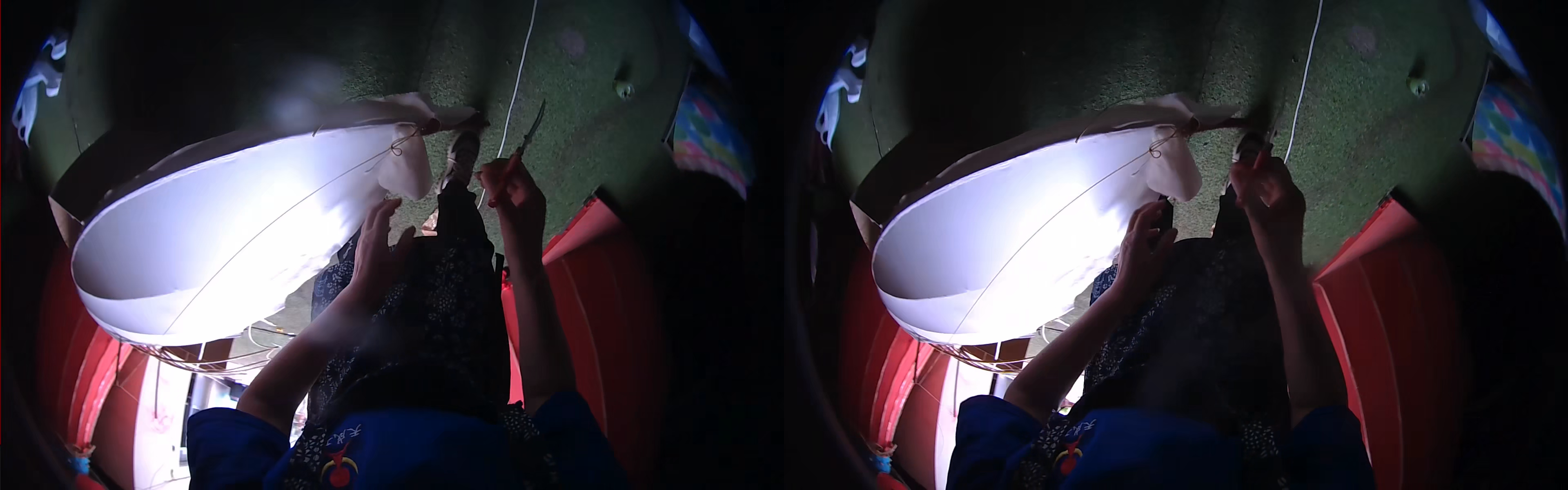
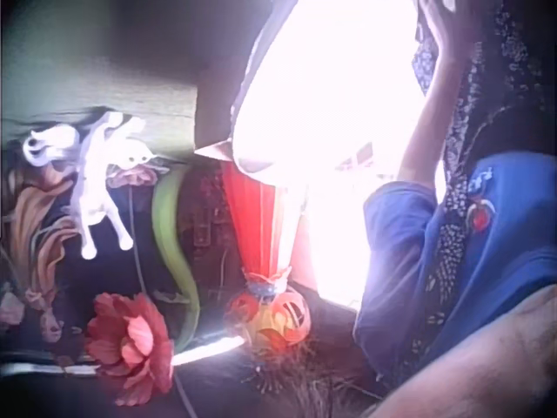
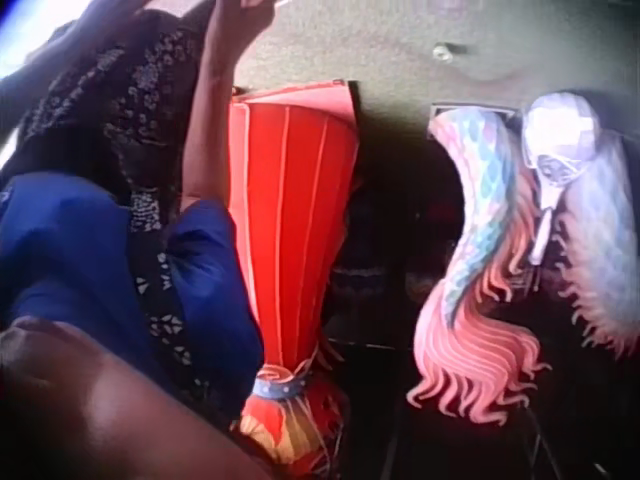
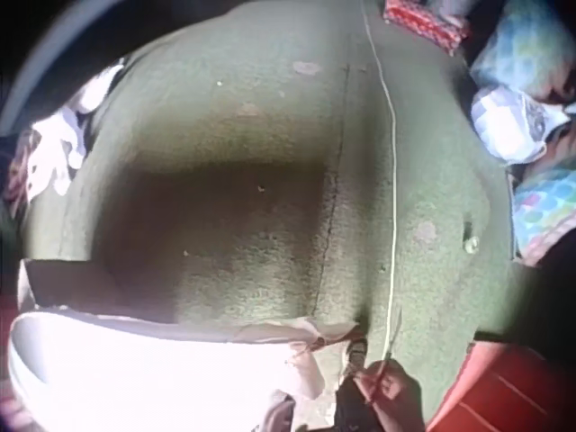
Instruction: Attaching white fabric to a wire lantern frame, trimming excess material with scissors, and applying decorative paint.
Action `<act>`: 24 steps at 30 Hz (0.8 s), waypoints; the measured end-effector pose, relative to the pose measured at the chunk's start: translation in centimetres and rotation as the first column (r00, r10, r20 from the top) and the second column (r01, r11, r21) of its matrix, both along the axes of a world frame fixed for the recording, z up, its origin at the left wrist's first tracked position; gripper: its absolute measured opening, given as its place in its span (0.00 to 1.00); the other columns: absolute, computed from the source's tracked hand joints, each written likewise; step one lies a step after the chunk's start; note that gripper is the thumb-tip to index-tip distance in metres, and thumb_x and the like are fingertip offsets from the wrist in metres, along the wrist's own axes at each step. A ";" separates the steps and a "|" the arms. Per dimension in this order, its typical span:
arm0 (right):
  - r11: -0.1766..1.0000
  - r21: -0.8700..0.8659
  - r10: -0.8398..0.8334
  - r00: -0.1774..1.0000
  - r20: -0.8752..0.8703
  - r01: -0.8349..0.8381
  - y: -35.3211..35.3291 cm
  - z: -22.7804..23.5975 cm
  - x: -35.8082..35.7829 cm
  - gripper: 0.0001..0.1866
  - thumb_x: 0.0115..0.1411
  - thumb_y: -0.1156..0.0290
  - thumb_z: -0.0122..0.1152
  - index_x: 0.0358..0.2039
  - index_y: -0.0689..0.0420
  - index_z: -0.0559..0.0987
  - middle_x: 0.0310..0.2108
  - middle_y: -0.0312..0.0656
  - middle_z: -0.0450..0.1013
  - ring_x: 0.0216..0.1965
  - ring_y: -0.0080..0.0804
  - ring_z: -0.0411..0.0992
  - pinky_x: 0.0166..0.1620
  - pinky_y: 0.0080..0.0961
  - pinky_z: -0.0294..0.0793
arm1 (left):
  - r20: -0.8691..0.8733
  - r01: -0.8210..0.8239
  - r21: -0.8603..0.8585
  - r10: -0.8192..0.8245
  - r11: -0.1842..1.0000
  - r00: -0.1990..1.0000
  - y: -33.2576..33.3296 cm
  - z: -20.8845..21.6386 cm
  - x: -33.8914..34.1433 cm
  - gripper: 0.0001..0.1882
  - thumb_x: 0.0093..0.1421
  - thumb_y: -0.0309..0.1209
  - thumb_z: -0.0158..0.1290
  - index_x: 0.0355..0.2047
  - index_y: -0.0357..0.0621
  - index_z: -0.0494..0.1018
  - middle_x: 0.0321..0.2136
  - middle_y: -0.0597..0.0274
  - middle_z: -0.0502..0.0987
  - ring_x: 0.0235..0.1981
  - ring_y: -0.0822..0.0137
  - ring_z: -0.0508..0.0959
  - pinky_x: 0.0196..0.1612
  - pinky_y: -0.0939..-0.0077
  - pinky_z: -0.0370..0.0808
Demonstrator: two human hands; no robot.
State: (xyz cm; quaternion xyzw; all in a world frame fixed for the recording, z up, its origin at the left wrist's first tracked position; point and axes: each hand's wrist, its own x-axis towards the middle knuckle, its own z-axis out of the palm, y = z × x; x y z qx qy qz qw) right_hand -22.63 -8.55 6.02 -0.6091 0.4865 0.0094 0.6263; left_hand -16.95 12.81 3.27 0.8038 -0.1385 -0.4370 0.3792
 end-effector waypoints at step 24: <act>0.262 0.759 0.893 0.447 0.043 -0.596 -12.3 -0.2 8.2 0.23 0.61 0.47 0.50 0.24 0.55 0.70 0.23 0.35 0.69 0.27 0.23 0.73 0.37 0.22 0.71 | 0.493 -0.698 0.111 0.571 0.707 0.657 -12.3 -5.1 0.3 0.08 0.52 0.27 0.60 0.30 0.42 0.72 0.23 0.62 0.71 0.21 0.69 0.70 0.26 0.74 0.68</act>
